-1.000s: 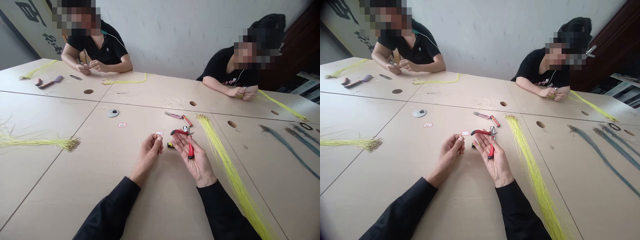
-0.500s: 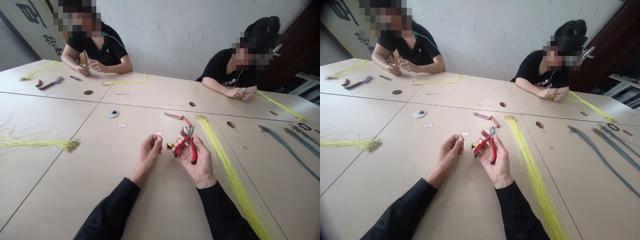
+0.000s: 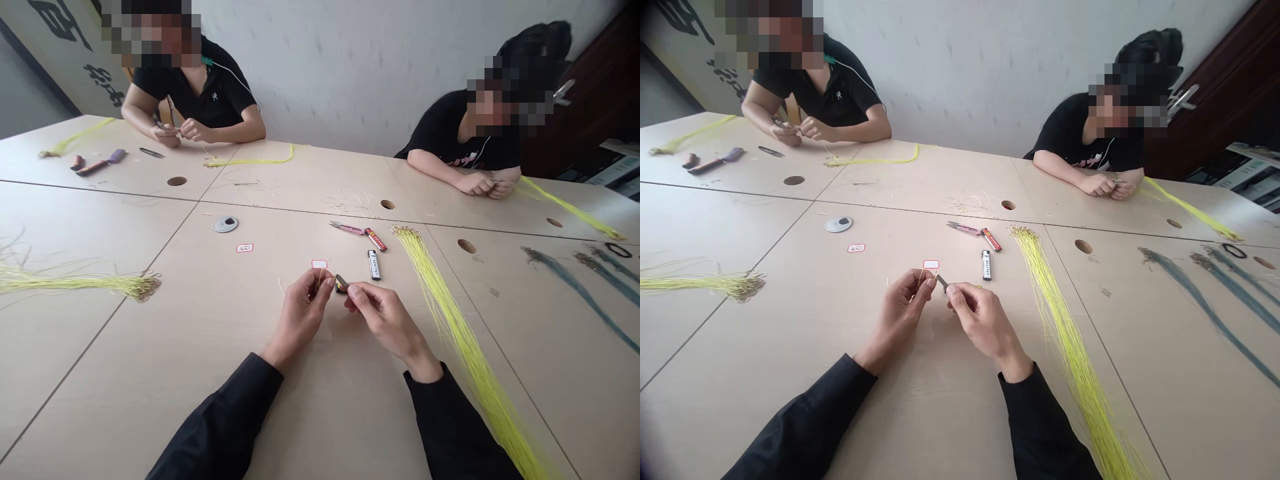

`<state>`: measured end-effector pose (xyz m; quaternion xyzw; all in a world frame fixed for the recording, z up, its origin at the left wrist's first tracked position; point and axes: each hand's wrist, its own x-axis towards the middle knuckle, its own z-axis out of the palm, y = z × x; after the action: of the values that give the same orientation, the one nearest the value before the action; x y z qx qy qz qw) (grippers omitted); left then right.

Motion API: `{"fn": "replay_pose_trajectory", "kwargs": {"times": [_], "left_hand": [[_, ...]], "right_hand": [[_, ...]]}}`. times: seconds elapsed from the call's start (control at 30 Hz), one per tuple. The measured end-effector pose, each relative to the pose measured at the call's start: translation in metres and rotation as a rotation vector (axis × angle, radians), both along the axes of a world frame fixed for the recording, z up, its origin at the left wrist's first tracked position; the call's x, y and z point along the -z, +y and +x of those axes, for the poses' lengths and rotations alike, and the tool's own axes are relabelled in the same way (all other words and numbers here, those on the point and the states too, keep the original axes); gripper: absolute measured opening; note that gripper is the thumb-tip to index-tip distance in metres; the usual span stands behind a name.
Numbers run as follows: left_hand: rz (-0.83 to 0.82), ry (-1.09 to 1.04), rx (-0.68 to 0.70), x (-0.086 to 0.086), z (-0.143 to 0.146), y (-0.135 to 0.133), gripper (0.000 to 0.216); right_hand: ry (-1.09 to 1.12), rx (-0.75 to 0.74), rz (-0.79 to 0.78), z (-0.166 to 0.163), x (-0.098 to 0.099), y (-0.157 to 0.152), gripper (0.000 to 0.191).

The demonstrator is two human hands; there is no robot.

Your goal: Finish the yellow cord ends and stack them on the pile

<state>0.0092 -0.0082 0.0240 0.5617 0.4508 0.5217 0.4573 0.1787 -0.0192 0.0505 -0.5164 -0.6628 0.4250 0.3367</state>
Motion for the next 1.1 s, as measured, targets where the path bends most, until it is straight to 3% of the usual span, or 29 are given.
{"fn": "replay_pose_trajectory", "kwargs": {"times": [1.1], "left_hand": [[0.011,0.07,0.017,0.0041,-0.0013,0.0012,0.028]], "right_hand": [[-0.028,-0.036,-0.05,0.0034,0.003,0.001,0.043]]}}
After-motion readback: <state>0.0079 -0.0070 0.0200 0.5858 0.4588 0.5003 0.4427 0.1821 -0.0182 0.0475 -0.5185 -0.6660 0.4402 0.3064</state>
